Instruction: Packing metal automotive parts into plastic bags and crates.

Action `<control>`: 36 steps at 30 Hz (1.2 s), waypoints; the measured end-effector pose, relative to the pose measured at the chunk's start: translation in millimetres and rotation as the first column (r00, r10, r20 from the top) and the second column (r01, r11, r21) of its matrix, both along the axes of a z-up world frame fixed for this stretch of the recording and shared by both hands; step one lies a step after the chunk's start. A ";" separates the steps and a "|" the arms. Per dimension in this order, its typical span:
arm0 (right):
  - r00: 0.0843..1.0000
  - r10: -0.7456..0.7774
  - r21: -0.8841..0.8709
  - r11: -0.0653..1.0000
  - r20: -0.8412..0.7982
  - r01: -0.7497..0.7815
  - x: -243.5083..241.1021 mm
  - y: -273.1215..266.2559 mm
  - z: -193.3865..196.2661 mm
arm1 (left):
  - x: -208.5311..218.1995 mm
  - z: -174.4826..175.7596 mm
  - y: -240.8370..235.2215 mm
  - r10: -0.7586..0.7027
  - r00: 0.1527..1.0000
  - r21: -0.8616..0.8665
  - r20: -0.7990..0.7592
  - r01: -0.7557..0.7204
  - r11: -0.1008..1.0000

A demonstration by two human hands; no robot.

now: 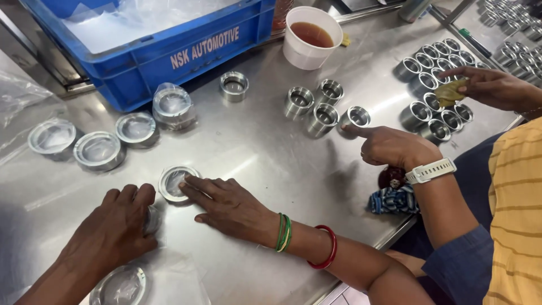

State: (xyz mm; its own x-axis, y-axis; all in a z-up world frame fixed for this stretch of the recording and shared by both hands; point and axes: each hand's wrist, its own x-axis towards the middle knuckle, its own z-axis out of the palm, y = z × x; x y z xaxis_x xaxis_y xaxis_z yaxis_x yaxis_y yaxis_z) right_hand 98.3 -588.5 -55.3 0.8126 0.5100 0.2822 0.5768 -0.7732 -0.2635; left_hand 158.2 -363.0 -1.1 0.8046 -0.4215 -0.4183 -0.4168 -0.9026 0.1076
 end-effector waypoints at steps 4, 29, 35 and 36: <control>1.000 0.001 -0.016 1.000 -0.012 -0.001 0.3 -0.8 -0.9 | 2.5 -2.2 -0.5 0.009 1.000 0.015 -0.013 -0.009 1.000; 0.653 -0.754 -0.071 0.649 0.074 0.757 55.2 -262.1 -5.4 | 11.1 -6.7 14.8 0.011 0.998 -0.083 -0.069 -0.017 0.996; 0.715 -0.687 0.129 0.703 -0.130 0.699 30.0 -241.9 -17.3 | 13.8 -13.7 17.8 -0.019 0.999 -0.092 -0.050 0.015 0.996; 0.729 -0.649 0.235 0.690 -0.216 0.684 22.9 -228.5 -20.2 | 14.6 -15.8 18.5 -0.034 0.999 -0.105 -0.033 0.030 0.994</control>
